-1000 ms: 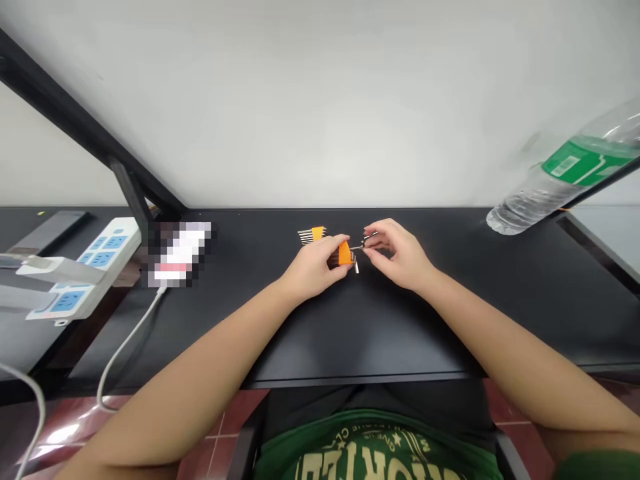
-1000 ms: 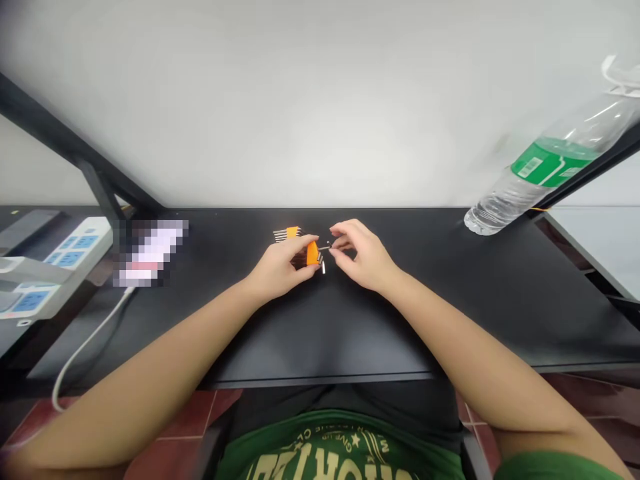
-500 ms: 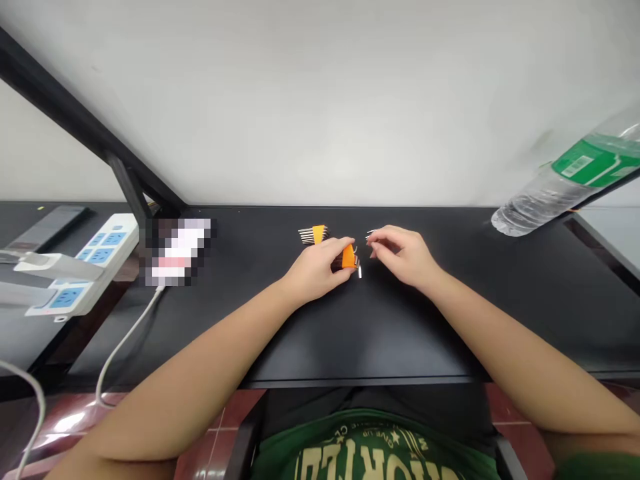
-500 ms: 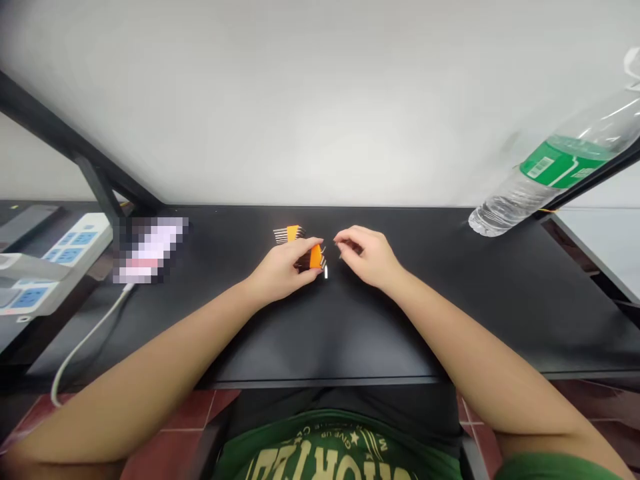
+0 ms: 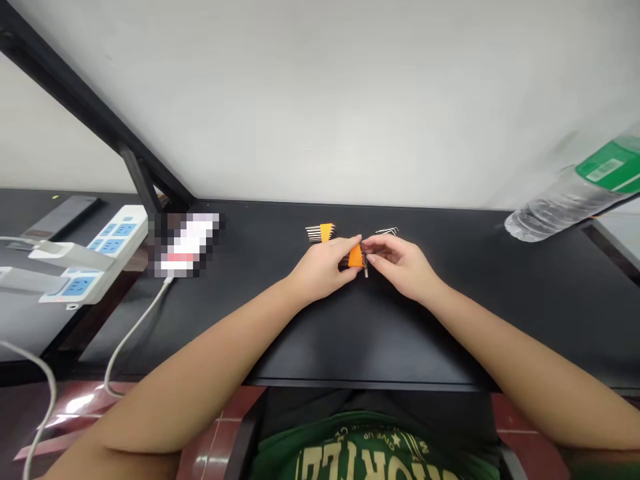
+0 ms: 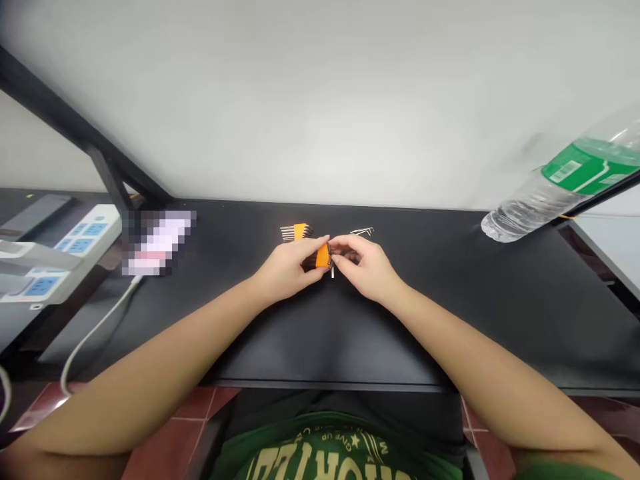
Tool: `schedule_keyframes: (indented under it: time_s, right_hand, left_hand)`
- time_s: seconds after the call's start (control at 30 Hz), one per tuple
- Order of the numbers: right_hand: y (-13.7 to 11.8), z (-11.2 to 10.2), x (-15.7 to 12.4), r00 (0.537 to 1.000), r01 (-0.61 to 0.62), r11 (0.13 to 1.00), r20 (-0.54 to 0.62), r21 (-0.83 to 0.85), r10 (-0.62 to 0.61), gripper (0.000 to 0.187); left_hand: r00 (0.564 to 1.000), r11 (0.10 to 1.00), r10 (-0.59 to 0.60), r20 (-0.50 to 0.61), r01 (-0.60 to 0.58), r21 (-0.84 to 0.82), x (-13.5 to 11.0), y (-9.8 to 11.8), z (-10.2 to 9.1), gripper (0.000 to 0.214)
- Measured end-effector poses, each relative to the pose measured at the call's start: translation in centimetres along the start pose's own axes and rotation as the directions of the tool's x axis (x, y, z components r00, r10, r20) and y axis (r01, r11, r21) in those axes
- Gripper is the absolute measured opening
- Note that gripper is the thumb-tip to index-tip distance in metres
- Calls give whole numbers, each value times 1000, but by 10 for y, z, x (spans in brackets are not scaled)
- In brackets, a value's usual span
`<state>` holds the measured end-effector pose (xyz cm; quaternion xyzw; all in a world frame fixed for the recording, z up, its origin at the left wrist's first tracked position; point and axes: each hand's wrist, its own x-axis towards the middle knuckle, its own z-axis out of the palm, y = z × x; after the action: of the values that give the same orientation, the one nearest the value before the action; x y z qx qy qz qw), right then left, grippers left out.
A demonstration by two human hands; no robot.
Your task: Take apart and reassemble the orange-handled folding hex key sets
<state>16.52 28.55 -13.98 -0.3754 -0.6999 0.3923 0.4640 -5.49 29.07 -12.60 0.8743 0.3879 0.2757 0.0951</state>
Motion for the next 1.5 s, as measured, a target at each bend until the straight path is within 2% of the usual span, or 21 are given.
schedule_keyframes:
  time_s: [0.07, 0.17, 0.23, 0.3, 0.37, 0.5, 0.63, 0.8, 1.0, 1.13, 1.2, 1.27, 1.33, 1.4, 1.5]
  right_hand:
    - [-3, -1, -3, 989, 148, 977, 21, -151, -146, 23]
    - [-7, -5, -7, 935, 355, 878, 145, -320, -324, 31]
    - [-6, -9, -5, 908, 417, 835, 196, -359, -370, 34]
    - [1, -18, -1, 915, 400, 822, 136, -405, -379, 32]
    - [15, -32, 7, 938, 313, 814, 25, -490, -345, 27]
    - [49, -58, 23, 987, 125, 725, 14, -677, -158, 31]
    - [64, -65, 30, 991, 119, 654, 54, -747, -119, 30]
    - [56, -59, 27, 986, 164, 583, 125, -796, -107, 28]
    - [49, -55, 25, 986, 169, 553, 137, -816, -98, 32]
    - [41, -51, 26, 979, 203, 523, 174, -828, -105, 25]
    - [31, -48, 23, 980, 196, 484, 186, -853, -69, 20]
    - [19, -44, 17, 982, 153, 452, 185, -879, 28, 15]
    - [9, -41, 11, 972, 82, 462, 173, -883, 159, 13]
    - [2, -38, 7, 959, 43, 479, 171, -877, 227, 14]
    - [-5, -37, 6, 963, 86, 554, 212, -828, 168, 13]
  left_hand:
    - [1000, 1000, -22, -13, 22, -16, 0, -1, -1, 55]
    - [999, 999, -44, 1, 44, -28, 1, -1, -1, 50]
    - [999, 998, -52, 8, 52, -22, 1, -2, -1, 49]
    - [997, 997, -74, 7, 74, -21, 1, -2, -1, 51]
    - [995, 994, -102, 9, 102, -26, 1, -1, -2, 53]
    - [993, 993, -114, 19, 115, -31, 1, 0, -3, 53]
    - [991, 991, -126, 45, 127, -28, 0, 2, -5, 54]
    - [991, 992, -121, 55, 122, -20, 0, 2, -6, 53]
    - [989, 993, -116, 89, 118, -26, 0, 2, -4, 52]
    - [988, 992, -125, 92, 126, -3, -1, 2, -5, 51]
    - [989, 993, -121, 90, 122, -5, -1, 2, -6, 51]
    - [990, 994, -109, 93, 109, 1, -1, 2, -6, 50]
    - [988, 995, -102, 112, 100, 24, 0, 2, -6, 50]
    - [986, 994, -104, 134, 97, 54, 0, 1, -6, 50]
    - [983, 993, -101, 152, 90, 78, 1, 1, -5, 51]
